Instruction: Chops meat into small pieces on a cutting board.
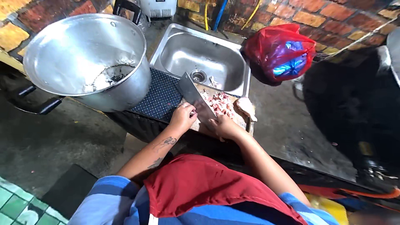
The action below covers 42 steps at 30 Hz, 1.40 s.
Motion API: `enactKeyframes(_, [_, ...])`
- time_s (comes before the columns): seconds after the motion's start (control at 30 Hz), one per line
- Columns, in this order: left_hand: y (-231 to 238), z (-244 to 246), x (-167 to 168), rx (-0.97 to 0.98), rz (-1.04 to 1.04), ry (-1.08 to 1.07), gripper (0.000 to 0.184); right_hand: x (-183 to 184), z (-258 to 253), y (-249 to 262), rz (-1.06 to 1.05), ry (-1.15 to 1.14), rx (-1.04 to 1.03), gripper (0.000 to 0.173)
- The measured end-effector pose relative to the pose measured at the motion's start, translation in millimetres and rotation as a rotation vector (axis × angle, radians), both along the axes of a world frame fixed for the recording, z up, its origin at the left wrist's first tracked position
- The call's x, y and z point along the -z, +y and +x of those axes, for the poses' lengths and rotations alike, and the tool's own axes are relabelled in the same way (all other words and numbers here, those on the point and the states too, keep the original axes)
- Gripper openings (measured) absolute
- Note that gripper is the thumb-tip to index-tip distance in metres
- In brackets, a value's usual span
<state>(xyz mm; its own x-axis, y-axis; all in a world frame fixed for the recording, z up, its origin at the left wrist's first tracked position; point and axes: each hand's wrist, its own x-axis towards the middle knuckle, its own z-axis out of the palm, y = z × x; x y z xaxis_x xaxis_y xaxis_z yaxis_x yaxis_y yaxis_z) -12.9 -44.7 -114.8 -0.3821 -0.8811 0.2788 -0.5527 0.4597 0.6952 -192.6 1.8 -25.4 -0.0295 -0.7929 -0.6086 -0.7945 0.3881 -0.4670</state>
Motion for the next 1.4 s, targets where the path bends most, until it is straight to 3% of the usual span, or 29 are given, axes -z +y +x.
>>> enactKeyframes(0.17, [6.2,4.6,-3.4,0.083,0.014,-0.087,0.019,-20.4,6.4,9.1,-0.112,0.112,0.042,0.036])
enactKeyframes(0.33, [15.8,17.7,2.7,0.008,0.031,-0.016,0.018,-63.1,9.6,18.8,-0.768,0.115,0.031,0.032])
enactKeyframes(0.4, [16.6,18.2,11.7,-0.001,-0.018,0.062,0.019,-71.5,14.1,19.9,-0.927,0.07,0.044,0.03])
enactKeyframes(0.47, [16.4,17.6,13.3,-0.013,-0.03,0.071,0.02,-63.1,22.2,20.6,-0.866,0.066,0.034,0.029])
enactKeyframes(0.6, [19.9,16.0,15.6,-0.055,-0.075,0.092,0.014,-7.6,37.2,9.1,-0.107,0.181,-0.068,0.037])
enactKeyframes(0.67, [17.5,16.7,10.2,-0.045,-0.069,0.09,0.013,-4.3,37.8,-0.2,0.006,0.187,-0.095,0.038])
enactKeyframes(0.77, [17.0,15.8,2.7,-0.019,0.079,0.016,0.02,0.1,39.6,-7.5,0.0,0.178,-0.083,0.038])
enactKeyframes(0.9, [9.0,9.4,-1.8,-0.014,0.094,-0.044,0.019,13.7,41.6,-28.2,-0.091,0.137,-0.081,0.038])
enactKeyframes(1.13, [-14.2,13.5,-14.9,-0.209,0.111,-0.12,0.013,-6.1,9.6,6.6,0.047,0.009,0.01,0.037])
enactKeyframes(1.3, [-13.2,4.1,-8.2,0.127,0.103,-0.024,0.02,-22.3,-15.6,17.1,-0.203,-0.02,0.193,0.033])
enactKeyframes(1.4, [-15.9,-5.3,-19.6,0.137,0.089,-0.043,0.021,-42.7,-40.8,38.0,-0.434,-0.12,0.265,0.026])
